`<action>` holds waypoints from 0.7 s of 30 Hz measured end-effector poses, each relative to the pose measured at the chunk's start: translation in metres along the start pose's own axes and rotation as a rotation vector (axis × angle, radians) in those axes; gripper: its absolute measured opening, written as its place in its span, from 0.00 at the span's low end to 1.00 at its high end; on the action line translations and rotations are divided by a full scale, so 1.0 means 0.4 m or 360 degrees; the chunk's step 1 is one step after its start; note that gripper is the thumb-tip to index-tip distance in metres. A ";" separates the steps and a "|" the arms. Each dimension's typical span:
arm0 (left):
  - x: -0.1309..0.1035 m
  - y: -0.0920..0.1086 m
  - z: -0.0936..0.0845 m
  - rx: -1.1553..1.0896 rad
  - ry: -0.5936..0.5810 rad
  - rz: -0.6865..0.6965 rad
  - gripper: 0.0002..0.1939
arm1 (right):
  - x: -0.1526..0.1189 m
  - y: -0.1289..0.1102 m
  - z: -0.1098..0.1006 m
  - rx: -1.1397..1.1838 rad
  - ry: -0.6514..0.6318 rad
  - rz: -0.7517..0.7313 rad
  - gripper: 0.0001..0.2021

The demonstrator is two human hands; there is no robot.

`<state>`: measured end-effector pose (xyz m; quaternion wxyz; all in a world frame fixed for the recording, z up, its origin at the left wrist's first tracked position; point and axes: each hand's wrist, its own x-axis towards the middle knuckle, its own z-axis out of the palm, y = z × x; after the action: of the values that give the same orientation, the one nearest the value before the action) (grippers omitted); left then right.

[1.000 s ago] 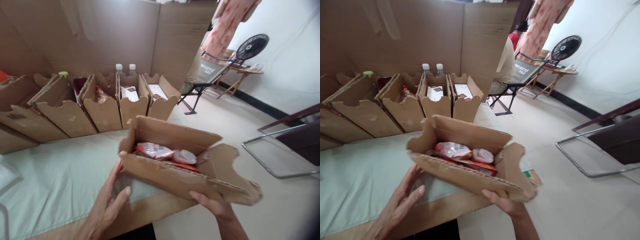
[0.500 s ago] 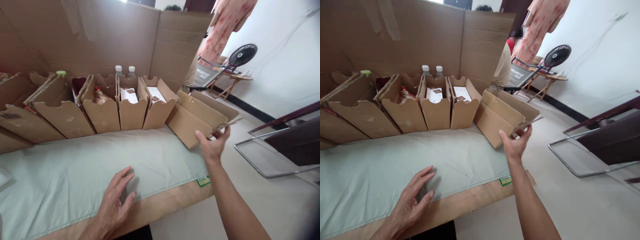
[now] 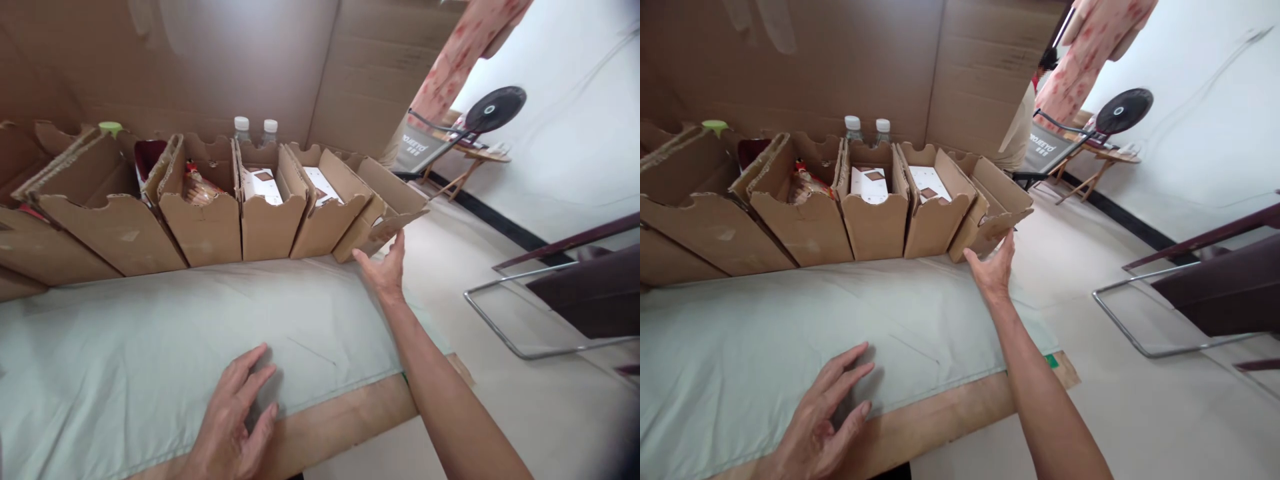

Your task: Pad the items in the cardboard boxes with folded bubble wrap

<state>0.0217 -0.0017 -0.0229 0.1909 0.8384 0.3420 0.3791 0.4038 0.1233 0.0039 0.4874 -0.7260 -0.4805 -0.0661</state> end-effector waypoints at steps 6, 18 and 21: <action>-0.019 -0.006 0.018 -0.0060 -0.0010 -0.0060 0.22 | 0.004 -0.031 0.003 0.0165 -0.0112 0.0182 0.56; -0.025 -0.008 0.022 -0.0126 -0.0050 -0.0132 0.22 | 0.056 -0.311 -0.052 -0.0248 -0.0474 -0.0309 0.33; -0.021 -0.005 0.017 -0.0190 -0.0017 -0.0147 0.21 | 0.092 -0.373 -0.026 -0.0437 -0.0594 -0.0335 0.14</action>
<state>0.0220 -0.0066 -0.0328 0.2598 0.8109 0.3561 0.3850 0.3137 0.1479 0.1261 0.2775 -0.7310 -0.6217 -0.0460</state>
